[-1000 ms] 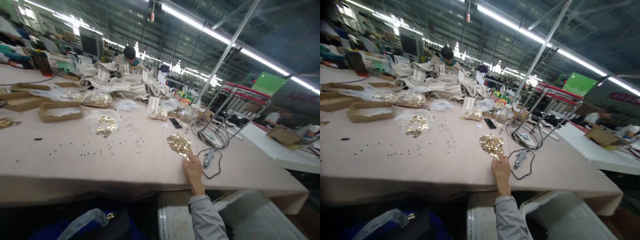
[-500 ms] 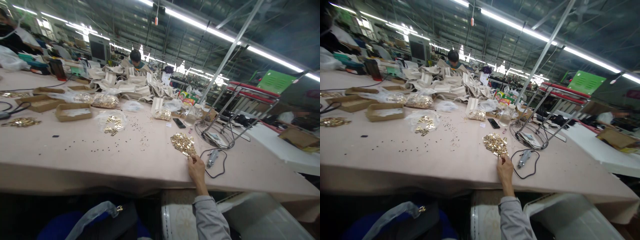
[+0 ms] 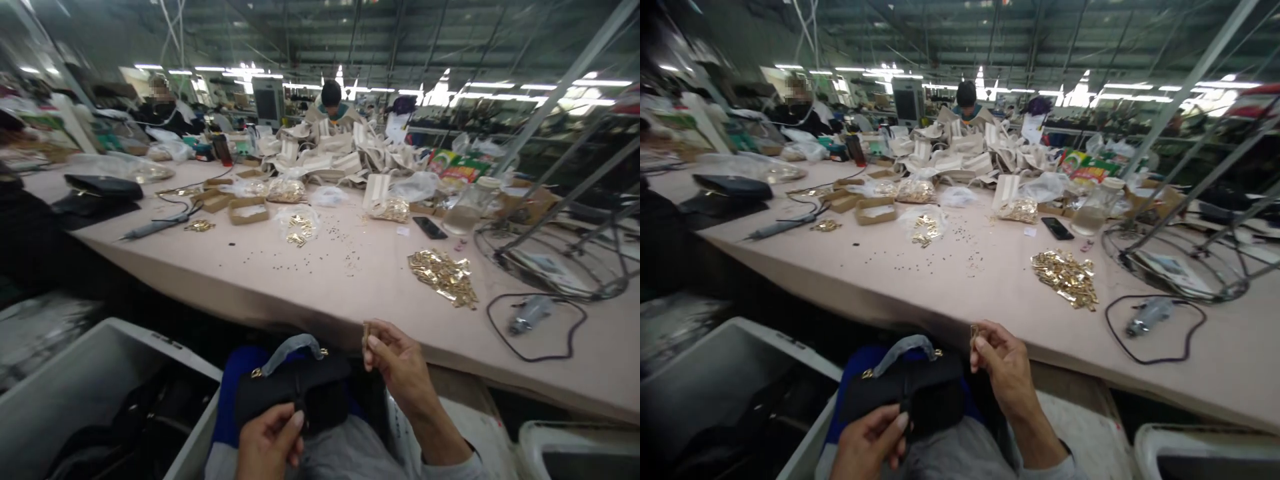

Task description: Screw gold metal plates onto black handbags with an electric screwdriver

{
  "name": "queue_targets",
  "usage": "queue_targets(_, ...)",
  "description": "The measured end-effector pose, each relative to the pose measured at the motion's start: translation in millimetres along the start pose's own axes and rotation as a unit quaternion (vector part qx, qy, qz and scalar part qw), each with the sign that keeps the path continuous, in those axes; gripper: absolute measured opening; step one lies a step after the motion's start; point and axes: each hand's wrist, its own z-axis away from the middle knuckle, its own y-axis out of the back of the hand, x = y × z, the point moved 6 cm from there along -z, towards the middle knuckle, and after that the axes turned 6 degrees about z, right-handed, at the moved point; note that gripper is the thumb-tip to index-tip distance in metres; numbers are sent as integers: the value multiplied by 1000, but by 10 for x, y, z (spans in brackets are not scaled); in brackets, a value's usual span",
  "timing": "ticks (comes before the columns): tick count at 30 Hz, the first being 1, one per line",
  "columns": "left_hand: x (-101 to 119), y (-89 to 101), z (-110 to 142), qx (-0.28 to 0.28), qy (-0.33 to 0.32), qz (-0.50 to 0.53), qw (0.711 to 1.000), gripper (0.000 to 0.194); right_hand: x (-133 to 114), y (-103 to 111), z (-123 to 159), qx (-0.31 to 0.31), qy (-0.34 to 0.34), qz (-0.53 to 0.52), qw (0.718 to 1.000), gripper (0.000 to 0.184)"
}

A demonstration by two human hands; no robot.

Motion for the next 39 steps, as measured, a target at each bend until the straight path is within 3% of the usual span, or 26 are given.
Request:
queue_targets(5, -54, -31, -69, -25, -20, 27, 999, 50, 186, -215, 70, -46, -33, 19, 998, 38)
queue_targets(9, -8, -36, -78, -39, -17, 33, 999, 42, 275, -347, 158, -97, -43, 110, 988, 30)
queue_targets(14, -24, -7, -89, -45, -23, 44, 998, 30, 270, -529, 281, -195, -11, 202, 960, 24)
queue_targets(17, -86, 19, -92, -45, -15, 49, 998, 28, 243, -642, 325, -246, 11, 282, 927, 19)
queue_targets(21, -99, 21, -81, -73, -20, 47, 996, 24, 261, -752, 315, -262, 28, 388, 883, 14)
queue_targets(31, -55, 50, -27, -138, -25, 74, 987, 24, 304, -1135, 434, -325, 150, 454, 816, 21)
queue_targets(39, -83, 89, -18, -150, -19, 83, 985, 27, 345, -1218, 548, -323, 196, 473, 796, 24)
